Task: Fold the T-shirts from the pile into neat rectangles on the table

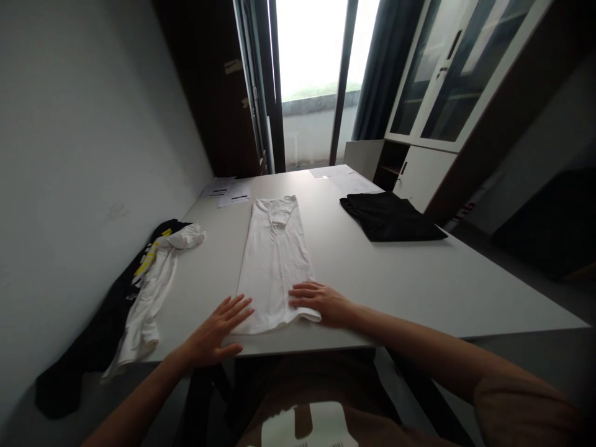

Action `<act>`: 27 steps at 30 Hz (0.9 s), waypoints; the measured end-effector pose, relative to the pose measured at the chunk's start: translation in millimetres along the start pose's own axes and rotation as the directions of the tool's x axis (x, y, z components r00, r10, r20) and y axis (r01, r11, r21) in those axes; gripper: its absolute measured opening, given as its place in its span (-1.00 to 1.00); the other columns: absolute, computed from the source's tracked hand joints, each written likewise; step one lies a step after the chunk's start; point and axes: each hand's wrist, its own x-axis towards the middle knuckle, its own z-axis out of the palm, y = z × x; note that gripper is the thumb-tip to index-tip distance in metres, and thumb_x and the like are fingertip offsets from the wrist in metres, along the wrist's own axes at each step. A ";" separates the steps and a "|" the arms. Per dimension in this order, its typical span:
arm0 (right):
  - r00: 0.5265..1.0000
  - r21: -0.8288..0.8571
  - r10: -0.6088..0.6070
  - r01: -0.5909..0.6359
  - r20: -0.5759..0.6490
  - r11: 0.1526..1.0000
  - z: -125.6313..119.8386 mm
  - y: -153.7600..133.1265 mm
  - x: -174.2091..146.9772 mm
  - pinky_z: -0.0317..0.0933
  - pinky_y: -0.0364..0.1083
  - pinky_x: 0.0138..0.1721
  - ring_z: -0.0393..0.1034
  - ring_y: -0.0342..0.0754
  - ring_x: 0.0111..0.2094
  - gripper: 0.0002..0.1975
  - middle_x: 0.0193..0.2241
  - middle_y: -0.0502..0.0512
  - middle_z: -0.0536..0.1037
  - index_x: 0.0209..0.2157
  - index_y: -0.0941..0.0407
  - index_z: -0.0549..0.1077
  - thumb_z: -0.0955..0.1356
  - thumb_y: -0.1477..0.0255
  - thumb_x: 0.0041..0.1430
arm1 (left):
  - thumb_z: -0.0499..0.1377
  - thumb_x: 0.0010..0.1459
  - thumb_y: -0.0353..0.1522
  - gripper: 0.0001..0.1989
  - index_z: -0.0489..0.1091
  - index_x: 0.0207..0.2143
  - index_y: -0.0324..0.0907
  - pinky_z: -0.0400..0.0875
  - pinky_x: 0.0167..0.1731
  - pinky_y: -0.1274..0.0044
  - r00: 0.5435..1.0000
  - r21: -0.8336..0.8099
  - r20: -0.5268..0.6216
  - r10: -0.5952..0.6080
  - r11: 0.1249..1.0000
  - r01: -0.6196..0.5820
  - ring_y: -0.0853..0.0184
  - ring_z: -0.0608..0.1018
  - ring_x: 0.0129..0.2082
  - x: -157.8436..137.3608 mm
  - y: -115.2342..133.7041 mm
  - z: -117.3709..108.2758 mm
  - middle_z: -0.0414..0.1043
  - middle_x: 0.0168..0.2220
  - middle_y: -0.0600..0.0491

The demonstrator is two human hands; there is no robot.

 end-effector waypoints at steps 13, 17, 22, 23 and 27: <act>0.989 0.304 0.087 -0.048 -0.118 0.952 -6.2 -0.5 10.2 0.26 0.08 0.20 0.47 0.05 0.09 -0.53 0.04 0.14 0.59 0.12 0.04 0.51 0.32 0.55 0.18 | 0.14 0.30 -0.07 -0.38 0.25 0.36 0.01 0.04 0.39 0.19 0.985 0.038 -0.159 -0.060 0.997 0.067 0.10 0.07 0.44 32.9 -38.5 17.3 0.08 0.43 0.02; 0.985 0.333 0.096 -0.043 -0.145 0.942 -10.9 -2.5 4.9 0.30 0.03 0.17 0.48 0.02 0.07 -0.58 0.03 0.15 0.60 0.11 0.06 0.51 0.30 0.53 0.24 | 0.09 0.33 -0.02 -0.46 0.37 0.27 0.02 0.02 0.40 0.22 0.988 0.023 -0.151 0.024 1.000 -0.021 0.11 0.08 0.44 43.6 -37.2 6.9 0.15 0.40 0.05; 0.996 0.247 0.066 -0.051 -0.054 0.968 -18.0 -13.1 -7.1 0.18 0.09 0.29 0.42 0.02 0.16 -0.50 0.08 0.09 0.57 0.15 -0.02 0.49 0.34 0.55 0.19 | 0.07 0.37 -0.18 -0.48 0.24 0.35 0.10 -0.02 0.40 0.22 0.999 -0.015 -0.034 -0.015 1.000 0.015 0.19 0.20 0.40 41.9 -24.7 3.5 0.18 0.38 0.09; 0.997 0.237 0.065 -0.055 -0.035 0.970 -18.8 -16.3 -10.1 0.14 0.11 0.31 0.40 0.02 0.18 -0.48 0.10 0.07 0.56 0.17 -0.04 0.48 0.34 0.55 0.18 | 0.05 0.38 -0.21 -0.49 0.23 0.35 0.10 -0.04 0.41 0.22 0.999 -0.029 -0.022 -0.028 0.999 0.028 0.20 0.19 0.40 40.4 -22.0 4.2 0.18 0.38 0.09; 0.995 0.275 0.094 -0.095 0.016 0.957 -27.1 -35.3 -22.6 0.10 0.10 0.34 0.36 0.01 0.22 -0.49 0.12 0.05 0.55 0.18 -0.06 0.48 0.32 0.55 0.23 | 0.02 0.40 -0.20 -0.53 0.29 0.32 0.06 -0.13 0.41 0.15 1.000 -0.114 0.014 -0.024 0.993 0.025 0.16 0.16 0.42 32.4 -2.3 5.0 0.21 0.37 0.05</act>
